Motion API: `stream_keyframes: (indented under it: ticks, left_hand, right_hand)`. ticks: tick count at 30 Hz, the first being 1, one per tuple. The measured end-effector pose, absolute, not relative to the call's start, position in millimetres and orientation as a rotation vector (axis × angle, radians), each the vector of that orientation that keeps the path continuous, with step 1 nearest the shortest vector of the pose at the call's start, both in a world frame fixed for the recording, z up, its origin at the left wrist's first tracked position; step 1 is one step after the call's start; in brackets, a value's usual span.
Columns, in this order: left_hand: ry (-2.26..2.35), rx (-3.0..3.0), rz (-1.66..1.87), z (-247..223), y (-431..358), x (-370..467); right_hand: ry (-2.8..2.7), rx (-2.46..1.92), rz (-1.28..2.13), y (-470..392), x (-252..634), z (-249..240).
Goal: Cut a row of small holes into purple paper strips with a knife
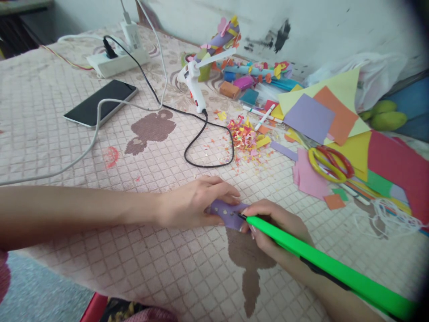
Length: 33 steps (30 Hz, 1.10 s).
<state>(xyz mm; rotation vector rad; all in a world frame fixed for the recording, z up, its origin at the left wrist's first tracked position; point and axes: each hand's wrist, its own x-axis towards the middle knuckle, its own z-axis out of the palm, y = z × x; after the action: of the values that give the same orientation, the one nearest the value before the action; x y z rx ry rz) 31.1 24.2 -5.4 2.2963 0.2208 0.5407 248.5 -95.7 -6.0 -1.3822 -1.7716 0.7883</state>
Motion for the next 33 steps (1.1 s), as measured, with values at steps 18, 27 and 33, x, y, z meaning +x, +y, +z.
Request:
stream_keyframes:
  ticks: [18, 27, 33]
  left_hand:
    - [0.249, 2.370, 0.532, -5, 22, 30]
    - [0.279, 2.458, 0.613, -8, 14, 30]
    - [0.378, 2.660, 0.627, -6, 15, 28]
  right_hand:
    - [-1.796, -1.404, 0.717, -96, 247, -6]
    - [-1.840, -1.362, 0.698, -93, 248, -1]
    - [-1.862, -1.359, 0.634, -90, 244, 3]
